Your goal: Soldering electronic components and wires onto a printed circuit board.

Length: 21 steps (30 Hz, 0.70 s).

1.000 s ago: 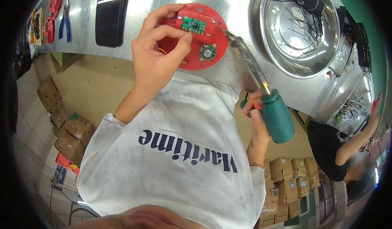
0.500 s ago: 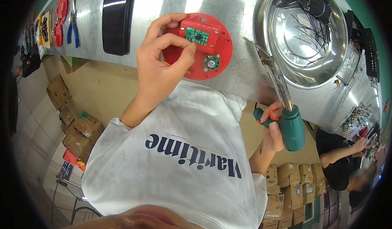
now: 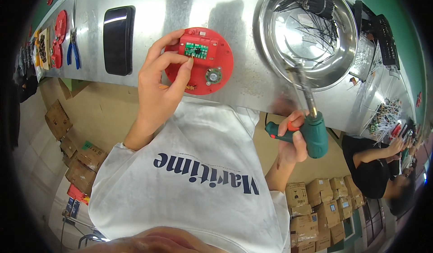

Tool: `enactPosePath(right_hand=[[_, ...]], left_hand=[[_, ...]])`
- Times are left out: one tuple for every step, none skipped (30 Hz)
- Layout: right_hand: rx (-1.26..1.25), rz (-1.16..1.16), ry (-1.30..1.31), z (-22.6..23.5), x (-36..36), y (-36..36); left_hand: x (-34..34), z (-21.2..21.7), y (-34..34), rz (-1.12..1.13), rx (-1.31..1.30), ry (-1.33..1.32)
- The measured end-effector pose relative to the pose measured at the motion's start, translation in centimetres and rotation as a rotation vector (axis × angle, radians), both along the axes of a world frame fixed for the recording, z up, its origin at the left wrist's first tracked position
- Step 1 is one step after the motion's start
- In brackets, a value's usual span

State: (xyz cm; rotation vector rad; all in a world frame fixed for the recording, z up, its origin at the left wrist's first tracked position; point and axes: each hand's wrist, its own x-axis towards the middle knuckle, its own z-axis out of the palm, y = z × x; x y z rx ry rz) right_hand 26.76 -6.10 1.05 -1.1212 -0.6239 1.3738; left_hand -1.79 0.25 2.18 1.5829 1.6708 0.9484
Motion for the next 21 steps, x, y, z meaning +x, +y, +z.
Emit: enactPosePath(right_hand=[[0.002,-0.001,-0.003,0.7,-0.7,0.1],[-0.043,0.057,-0.074,1.4,-1.5,0.2],[-0.089,0.118,-0.143,1.7,-2.0,0.1],[-0.089,0.186,-0.129,1.5,-2.4,-0.1],[-0.09,0.191,-0.128,1.4,-2.8,-0.3],[-0.135,0.249,-0.167,1.5,-3.3,-0.2],[-0.181,0.307,-0.207,1.5,-3.7,-0.1],[-0.153,0.369,-0.261,1.5,-4.1,0.6],[-0.155,0.381,-0.263,1.6,-4.3,0.9],[-0.171,0.395,-0.303,1.8,-4.4,1.1],[-0.187,0.409,-0.343,1.8,-4.5,1.2],[-0.19,0.42,-0.346,1.7,-4.5,1.3],[-0.162,0.409,-0.392,1.5,-4.5,1.2],[-0.133,0.397,-0.439,1.5,-4.5,1.2],[-0.137,0.402,-0.442,1.7,-4.7,1.3],[-0.166,0.387,-0.43,2.0,-5.0,1.3],[-0.194,0.37,-0.417,2.2,-5.2,1.4],[-0.197,0.374,-0.419,2.2,-5.1,1.4],[-0.213,0.378,-0.43,2.2,-5.1,1.4],[-0.229,0.381,-0.441,2.1,-5.0,1.4],[-0.233,0.381,-0.443,2.2,-5.1,1.4]], left_hand=[[0.0,-0.2,-0.1,0.008,0.007,-0.024],[0.0,-0.2,-0.1,0.008,0.008,-0.026],[0.0,-0.1,-0.1,0.001,0.007,-0.033],[0.1,-0.1,-0.1,-0.004,0.005,-0.04],[0.1,-0.2,-0.2,0.0,0.004,-0.039],[0.1,-0.3,-0.1,0.0,0.01,-0.043],[0.1,-0.4,-0.1,0.001,0.015,-0.046],[0.2,-0.4,0.0,0.011,0.012,-0.049],[0.3,-0.3,0.0,0.017,0.01,-0.07],[0.4,-0.3,0.0,0.023,0.008,-0.092],[0.4,-0.3,0.0,0.034,0.005,-0.093],[0.4,-0.4,-0.1,0.034,0.011,-0.089],[0.3,-0.4,-0.1,0.033,0.018,-0.085],[0.3,-0.4,-0.1,0.041,0.013,-0.087],[0.3,-0.4,-0.1,0.038,0.013,-0.079],[0.3,-0.5,-0.1,0.034,0.012,-0.071],[0.3,-0.5,-0.1,0.037,0.007,-0.073],[0.3,-0.5,-0.1,0.037,0.015,-0.066],[0.3,-0.5,-0.1,0.036,0.023,-0.057],[0.3,-0.5,-0.1,0.039,0.019,-0.059],[0.3,-0.5,-0.1,0.041,0.016,-0.064]])
